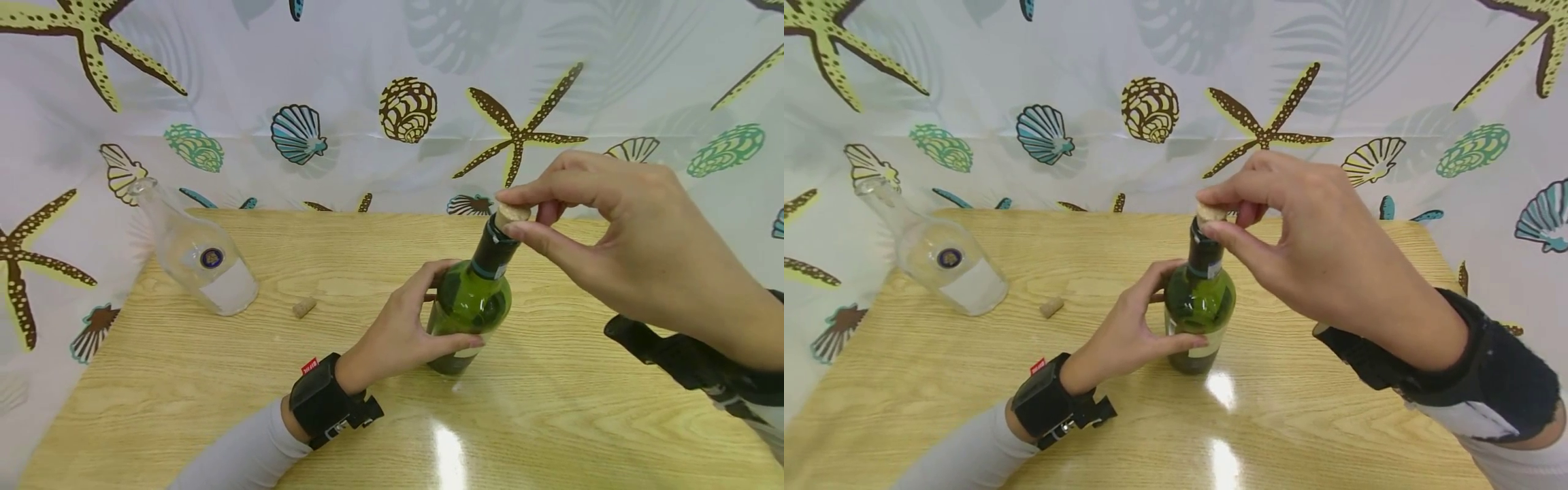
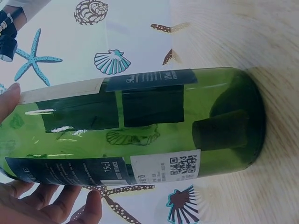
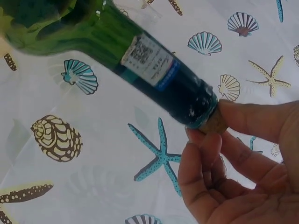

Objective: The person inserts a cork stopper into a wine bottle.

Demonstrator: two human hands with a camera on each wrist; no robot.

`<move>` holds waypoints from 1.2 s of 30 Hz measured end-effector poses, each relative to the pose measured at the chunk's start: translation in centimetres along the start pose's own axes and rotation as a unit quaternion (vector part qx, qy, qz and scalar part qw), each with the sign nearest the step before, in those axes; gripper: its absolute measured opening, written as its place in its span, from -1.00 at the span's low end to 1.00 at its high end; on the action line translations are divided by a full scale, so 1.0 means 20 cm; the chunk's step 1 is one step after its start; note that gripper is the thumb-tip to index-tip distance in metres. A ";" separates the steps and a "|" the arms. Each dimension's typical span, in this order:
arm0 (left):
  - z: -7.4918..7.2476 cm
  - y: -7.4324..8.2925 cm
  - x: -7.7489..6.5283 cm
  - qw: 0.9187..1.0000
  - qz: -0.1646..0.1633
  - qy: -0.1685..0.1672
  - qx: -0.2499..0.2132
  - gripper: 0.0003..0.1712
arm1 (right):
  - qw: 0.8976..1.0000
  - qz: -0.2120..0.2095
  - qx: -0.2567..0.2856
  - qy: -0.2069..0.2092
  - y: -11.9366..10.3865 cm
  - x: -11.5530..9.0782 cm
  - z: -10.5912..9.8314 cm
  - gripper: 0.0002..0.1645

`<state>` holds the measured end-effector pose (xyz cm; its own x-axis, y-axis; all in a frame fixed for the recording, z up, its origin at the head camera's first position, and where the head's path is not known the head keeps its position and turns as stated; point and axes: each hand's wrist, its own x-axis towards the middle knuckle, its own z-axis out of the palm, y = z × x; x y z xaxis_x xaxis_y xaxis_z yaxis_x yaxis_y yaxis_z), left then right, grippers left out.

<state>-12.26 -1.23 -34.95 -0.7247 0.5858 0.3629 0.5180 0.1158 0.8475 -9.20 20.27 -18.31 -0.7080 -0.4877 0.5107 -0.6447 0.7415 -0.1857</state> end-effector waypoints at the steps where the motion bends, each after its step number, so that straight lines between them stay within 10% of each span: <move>1: 0.00 0.00 0.00 1.000 -0.004 -0.004 0.001 -0.02 | 1.000 -0.001 0.005 -0.001 0.00 0.00 0.00 -0.60; 10: -0.04 0.02 -0.01 0.998 -0.045 -0.035 0.006 0.04 | 0.990 0.024 0.135 -0.032 0.01 -0.08 0.11 -0.14; 18: -0.08 -0.02 -0.05 0.998 -0.060 -0.024 -0.011 -0.12 | 0.965 0.087 0.226 -0.104 0.05 -0.22 0.32 -0.07; 25: -0.15 -0.05 -0.12 0.997 -0.066 -0.018 0.025 -0.31 | 0.955 0.121 0.259 -0.085 0.02 -0.25 0.51 -0.02; 31: -0.32 -0.09 -0.23 0.992 -0.080 0.042 0.083 -0.46 | 0.962 0.129 0.238 -0.043 0.02 -0.25 0.54 -0.08; 36: -0.53 -0.12 -0.37 0.977 -0.059 0.170 0.116 -0.59 | 0.964 0.133 0.227 -0.038 0.04 -0.22 0.55 -0.13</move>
<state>-12.88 -14.32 -35.56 -0.8745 0.2618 0.4082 0.4815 0.3682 0.7954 -9.83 17.92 -30.01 -0.8740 -0.3536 0.3335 -0.4842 0.5750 -0.6595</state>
